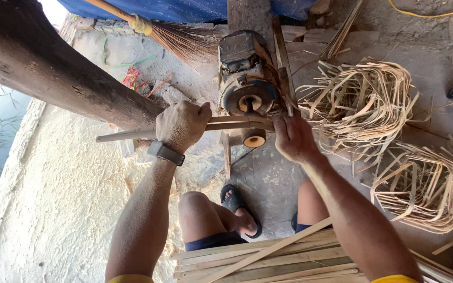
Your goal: The person shapes thin bamboo strips by running them through a rotating machine, handling each strip one at a time and placing the finished pieces in a pile on the floor.
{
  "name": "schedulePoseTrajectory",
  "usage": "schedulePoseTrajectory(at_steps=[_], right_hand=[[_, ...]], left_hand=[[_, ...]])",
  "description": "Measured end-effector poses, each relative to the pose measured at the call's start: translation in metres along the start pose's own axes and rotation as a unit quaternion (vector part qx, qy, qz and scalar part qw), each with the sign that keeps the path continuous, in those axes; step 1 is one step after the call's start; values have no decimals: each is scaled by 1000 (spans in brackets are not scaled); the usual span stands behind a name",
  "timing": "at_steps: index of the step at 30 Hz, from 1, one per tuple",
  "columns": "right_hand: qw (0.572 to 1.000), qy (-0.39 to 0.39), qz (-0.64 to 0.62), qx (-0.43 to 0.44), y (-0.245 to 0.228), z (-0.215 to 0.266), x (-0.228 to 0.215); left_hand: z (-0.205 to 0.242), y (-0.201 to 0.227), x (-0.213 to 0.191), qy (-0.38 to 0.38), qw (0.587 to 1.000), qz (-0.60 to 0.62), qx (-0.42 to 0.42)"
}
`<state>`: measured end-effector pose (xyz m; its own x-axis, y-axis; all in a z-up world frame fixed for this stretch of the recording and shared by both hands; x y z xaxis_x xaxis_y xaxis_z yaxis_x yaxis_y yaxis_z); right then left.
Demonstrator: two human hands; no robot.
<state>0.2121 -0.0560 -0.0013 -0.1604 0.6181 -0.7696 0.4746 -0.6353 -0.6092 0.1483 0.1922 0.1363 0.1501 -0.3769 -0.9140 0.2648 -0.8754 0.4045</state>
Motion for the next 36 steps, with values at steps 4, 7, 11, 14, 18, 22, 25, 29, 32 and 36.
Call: schedulePoseTrajectory(at_steps=[4,7,11,14,18,22,25,29,32,36], right_hand=[[991,71,-113,-27,11,10,24],[957,15,-286,51,22,15,55],[965,225,-115,-74,-1,31,41],[856,14,-489,168,24,24,102],[819,7,-554,150,18,23,107],[809,1,-553,200,16,22,103],[804,7,-565,184,9,20,94],[804,23,-562,194,12,21,98],[844,67,-506,165,21,24,103],[846,60,-462,258,43,33,126]], left_hand=[[0,5,4,14,1000,-14,6],[0,10,6,26,999,-21,21],[3,7,15,5,1000,20,-18],[4,5,22,14,999,41,-24],[8,-12,43,16,995,87,-49],[13,-29,80,2,974,215,-75],[20,-42,106,11,944,316,-98],[28,-48,128,42,913,391,-105],[37,-56,149,43,891,418,-174],[48,-58,175,48,828,515,-216]])
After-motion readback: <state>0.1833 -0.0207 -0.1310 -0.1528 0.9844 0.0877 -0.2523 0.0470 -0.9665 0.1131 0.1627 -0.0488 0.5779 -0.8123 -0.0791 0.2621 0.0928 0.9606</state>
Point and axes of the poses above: each hand's wrist, its own z-axis away from the middle knuckle, its own x-axis out of the palm, y = z × x, the point moved 8 cm from there along -z, towards the middle knuckle, and after that the axes turned 12 degrees about z, right-handed, at the moved point
